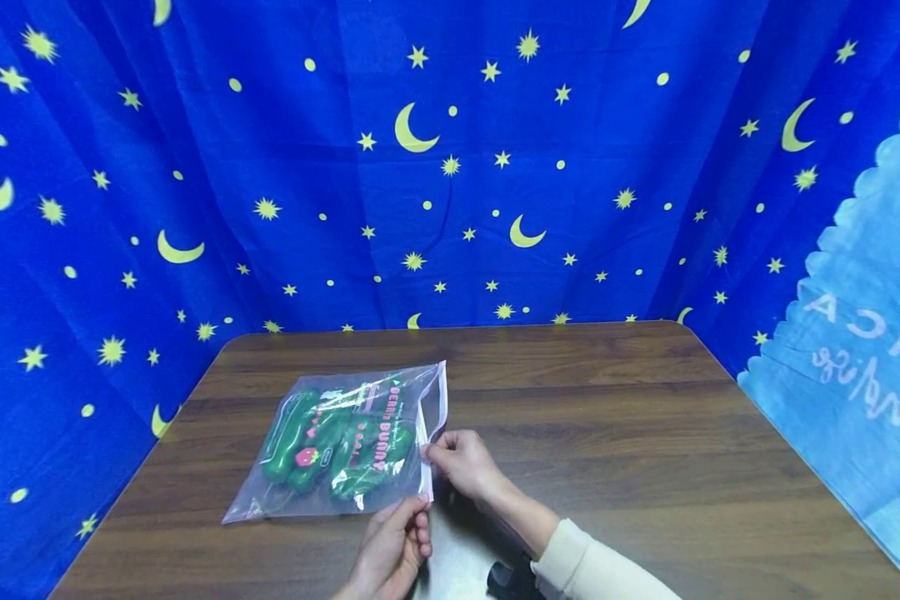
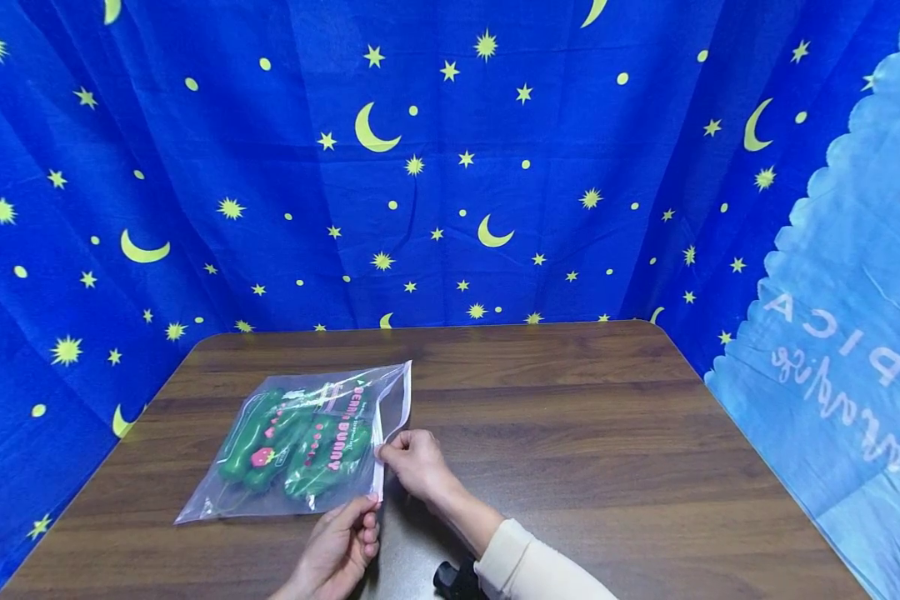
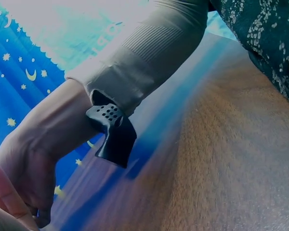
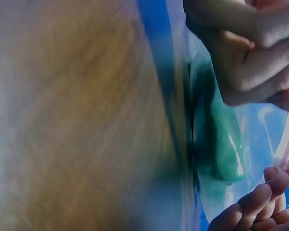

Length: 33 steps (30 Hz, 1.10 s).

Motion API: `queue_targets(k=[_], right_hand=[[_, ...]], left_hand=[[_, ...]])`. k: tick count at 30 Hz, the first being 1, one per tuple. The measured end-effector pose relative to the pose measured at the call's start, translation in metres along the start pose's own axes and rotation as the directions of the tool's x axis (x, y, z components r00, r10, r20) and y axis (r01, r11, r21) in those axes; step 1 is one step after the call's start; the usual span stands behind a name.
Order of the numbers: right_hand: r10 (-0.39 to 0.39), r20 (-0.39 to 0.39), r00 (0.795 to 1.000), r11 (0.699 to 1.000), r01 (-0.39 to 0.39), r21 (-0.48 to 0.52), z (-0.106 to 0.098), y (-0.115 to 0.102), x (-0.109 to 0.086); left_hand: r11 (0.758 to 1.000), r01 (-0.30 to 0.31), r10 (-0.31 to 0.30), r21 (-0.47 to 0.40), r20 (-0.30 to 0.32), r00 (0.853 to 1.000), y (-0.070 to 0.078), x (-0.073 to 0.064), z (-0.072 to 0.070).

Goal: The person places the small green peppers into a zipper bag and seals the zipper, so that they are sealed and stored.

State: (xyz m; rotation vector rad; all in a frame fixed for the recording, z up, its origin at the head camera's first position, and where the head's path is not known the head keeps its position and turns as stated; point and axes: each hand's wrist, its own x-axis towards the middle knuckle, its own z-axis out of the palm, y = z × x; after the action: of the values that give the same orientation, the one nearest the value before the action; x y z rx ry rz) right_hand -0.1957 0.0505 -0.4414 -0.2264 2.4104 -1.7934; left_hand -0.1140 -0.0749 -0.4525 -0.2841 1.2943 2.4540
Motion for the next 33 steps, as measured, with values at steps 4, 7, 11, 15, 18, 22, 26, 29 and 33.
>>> queue_targets(k=[4, 7, 11, 15, 18, 22, 26, 29, 33], right_hand=[[0.014, 0.004, 1.000, 1.000, -0.014, 0.017, -0.002, 0.000, 0.006], [0.017, 0.008, 1.000, 1.000, -0.017, 0.017, -0.003, 0.000, 0.010], [0.015, -0.007, 1.000, 1.000, -0.015, 0.007, -0.003, 0.001, 0.016], [0.022, -0.015, 1.000, 1.000, -0.022, 0.002, -0.004, 0.000, 0.021], [0.027, -0.013, 1.000, 1.000, -0.027, 0.009, -0.005, -0.001, 0.024], [0.024, -0.014, 1.000, 1.000, -0.024, 0.017, -0.005, -0.002, 0.028], [0.031, -0.016, 0.999, 0.999, -0.030, 0.017, -0.005, -0.002, 0.030], [0.054, -0.013, 0.998, 0.998, -0.054, 0.031, -0.005, -0.002, 0.031], [0.077, -0.011, 0.997, 0.996, -0.077, 0.050, -0.004, -0.003, 0.033]], left_hand=[[1.000, 0.015, -0.015, 0.011, -0.014, 1.000, 0.000, 0.000, 0.000], [1.000, 0.024, -0.023, 0.021, -0.022, 0.999, -0.001, -0.001, -0.001], [0.999, 0.006, -0.006, 0.031, -0.008, 1.000, -0.003, -0.001, -0.002], [0.999, 0.003, -0.002, 0.032, -0.008, 1.000, -0.003, -0.001, -0.002], [1.000, 0.005, -0.005, 0.030, -0.017, 1.000, -0.003, -0.002, -0.001], [1.000, 0.002, -0.001, 0.029, -0.019, 1.000, -0.003, -0.002, -0.001], [1.000, 0.001, -0.001, 0.026, -0.022, 1.000, -0.002, -0.003, 0.000], [1.000, 0.001, 0.000, 0.025, -0.023, 1.000, -0.002, -0.003, 0.000], [1.000, -0.004, 0.005, 0.017, -0.016, 1.000, -0.002, -0.003, -0.001]])
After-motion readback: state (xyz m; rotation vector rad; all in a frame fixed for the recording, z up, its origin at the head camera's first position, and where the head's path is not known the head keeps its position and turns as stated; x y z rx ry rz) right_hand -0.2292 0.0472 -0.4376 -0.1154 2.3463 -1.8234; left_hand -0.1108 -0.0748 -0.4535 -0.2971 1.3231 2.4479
